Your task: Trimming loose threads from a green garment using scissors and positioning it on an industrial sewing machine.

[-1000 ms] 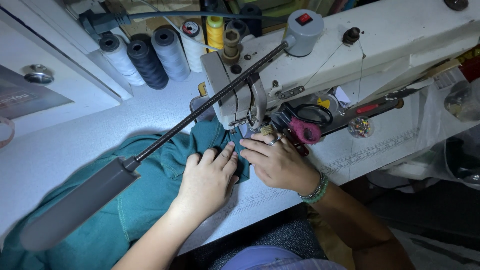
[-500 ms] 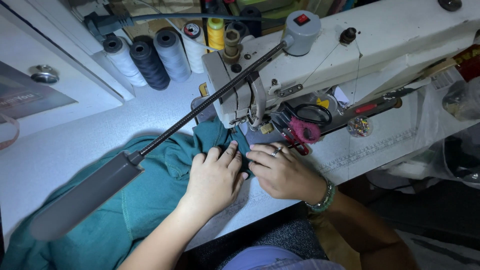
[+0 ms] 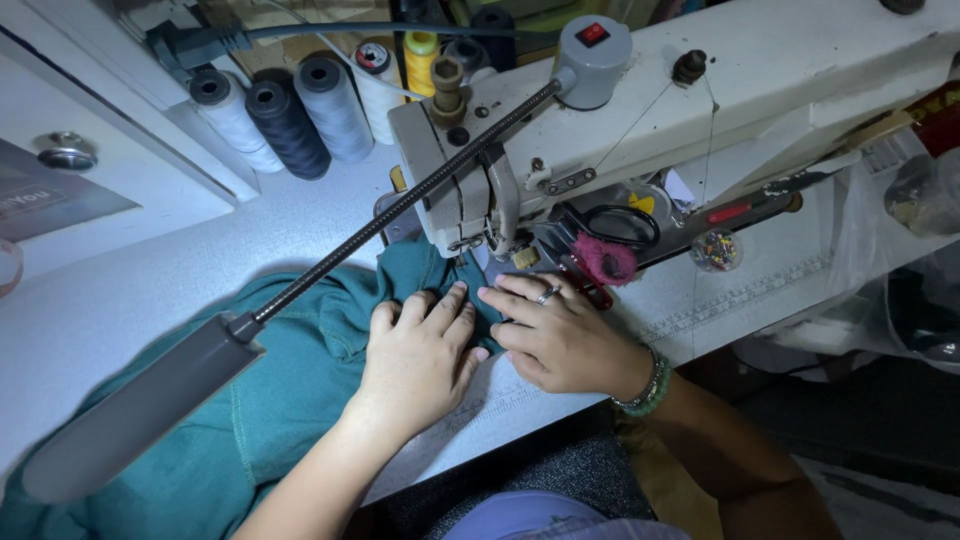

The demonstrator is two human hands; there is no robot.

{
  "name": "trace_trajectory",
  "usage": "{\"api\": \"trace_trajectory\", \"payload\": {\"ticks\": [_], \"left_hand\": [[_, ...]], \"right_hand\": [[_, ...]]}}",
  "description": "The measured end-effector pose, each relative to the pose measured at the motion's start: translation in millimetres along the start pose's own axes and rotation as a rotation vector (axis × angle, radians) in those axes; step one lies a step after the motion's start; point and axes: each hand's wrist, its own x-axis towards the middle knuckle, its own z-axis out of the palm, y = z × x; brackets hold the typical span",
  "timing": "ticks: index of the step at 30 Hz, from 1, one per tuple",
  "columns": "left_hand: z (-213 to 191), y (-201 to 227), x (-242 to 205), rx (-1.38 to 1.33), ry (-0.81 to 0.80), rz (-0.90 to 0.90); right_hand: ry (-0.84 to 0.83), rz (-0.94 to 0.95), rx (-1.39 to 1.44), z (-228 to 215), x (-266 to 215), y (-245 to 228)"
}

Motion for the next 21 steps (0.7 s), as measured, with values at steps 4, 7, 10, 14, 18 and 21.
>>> {"api": "trace_trajectory", "payload": {"ticks": [4, 7, 10, 14, 18, 21], "left_hand": [[-1, 0, 1, 0.003, -0.019, -0.007], [-3, -1, 3, -0.001, -0.043, -0.016], [-1, -2, 5, 0.004, -0.031, -0.021], [0, -4, 7, 0.01, -0.033, -0.037], [7, -8, 8, 0.023, 0.003, -0.045], [8, -10, 8, 0.027, 0.001, -0.052]], "right_hand": [[-0.03, 0.012, 0.007, 4, -1, 4], [-0.012, -0.003, -0.022, 6, 0, 6], [-0.015, -0.01, -0.064, 9, 0, 11], [-0.018, -0.007, -0.067, 12, 1, 15], [-0.016, -0.003, -0.074, 16, 1, 18], [0.003, -0.011, -0.095, 18, 1, 19]]}}
